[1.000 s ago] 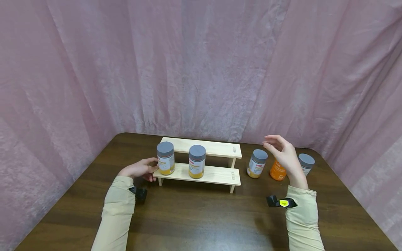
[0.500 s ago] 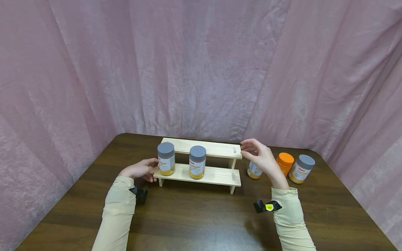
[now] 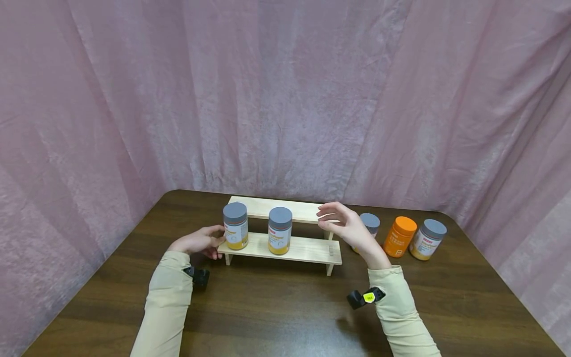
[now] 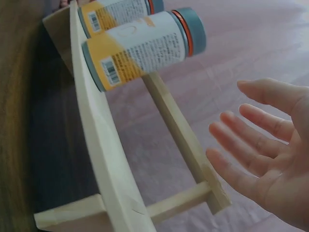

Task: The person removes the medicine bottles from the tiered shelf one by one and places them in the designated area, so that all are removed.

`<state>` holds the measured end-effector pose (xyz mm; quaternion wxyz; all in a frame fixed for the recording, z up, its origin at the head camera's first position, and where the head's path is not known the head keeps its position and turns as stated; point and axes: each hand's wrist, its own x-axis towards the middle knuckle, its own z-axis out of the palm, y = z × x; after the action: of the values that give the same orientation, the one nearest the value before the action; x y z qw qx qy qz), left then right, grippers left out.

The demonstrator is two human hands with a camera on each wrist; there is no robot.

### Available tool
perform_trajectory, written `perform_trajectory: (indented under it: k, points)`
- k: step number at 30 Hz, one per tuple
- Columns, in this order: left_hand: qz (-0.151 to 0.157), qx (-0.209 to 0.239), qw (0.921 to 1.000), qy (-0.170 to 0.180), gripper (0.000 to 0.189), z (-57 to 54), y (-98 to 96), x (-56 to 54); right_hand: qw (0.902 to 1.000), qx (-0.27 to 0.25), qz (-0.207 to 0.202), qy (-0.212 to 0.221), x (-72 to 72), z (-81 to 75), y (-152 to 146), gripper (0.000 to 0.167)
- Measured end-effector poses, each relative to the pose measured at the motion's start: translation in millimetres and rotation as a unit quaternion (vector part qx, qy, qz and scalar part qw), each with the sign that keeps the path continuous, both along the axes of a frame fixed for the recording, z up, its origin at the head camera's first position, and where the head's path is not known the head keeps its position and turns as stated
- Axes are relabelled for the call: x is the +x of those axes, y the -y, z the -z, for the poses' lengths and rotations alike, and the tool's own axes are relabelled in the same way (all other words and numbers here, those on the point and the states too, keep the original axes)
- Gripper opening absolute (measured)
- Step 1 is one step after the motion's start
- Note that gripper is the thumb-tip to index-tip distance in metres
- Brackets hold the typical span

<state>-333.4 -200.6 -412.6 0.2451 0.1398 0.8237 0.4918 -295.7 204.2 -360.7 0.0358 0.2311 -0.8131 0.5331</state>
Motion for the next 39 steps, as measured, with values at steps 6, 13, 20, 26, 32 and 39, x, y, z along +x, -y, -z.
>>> perform_trajectory:
  k: [6, 13, 20, 26, 32, 39]
  points:
    - [0.006, 0.002, 1.0000, -0.003, 0.050, 0.5, 0.9, 0.1, 0.9997, -0.015, -0.017, 0.011, -0.2, 4.5, 12, 0.041]
    - [0.004, 0.005, 1.0000, -0.002, 0.049, 0.5, 2.4, 0.2, 0.9981, -0.029, -0.047, 0.029, -1.1, 8.2, 32, 0.050]
    - [0.004, 0.005, 1.0000, -0.002, 0.049, 3.4, 1.6, -1.7, 0.9970, -0.030, -0.065, 0.030, -0.6, 13.7, 52, 0.056]
    - [0.001, 0.006, 1.0000, 0.002, 0.050, 4.3, 1.6, -1.8, 0.9991, 0.005, -0.042, 0.004, 1.5, 24.0, 66, 0.060]
    - [-0.003, 0.006, 0.9999, 0.009, 0.050, 4.2, 0.7, -0.9, 0.9993, 0.025, -0.026, -0.005, 5.5, 31.2, 77, 0.067]
    - [-0.004, 0.003, 1.0000, 0.006, 0.051, 4.0, 0.9, -2.3, 0.9994, 0.032, 0.008, -0.001, 9.4, 35.7, 87, 0.069]
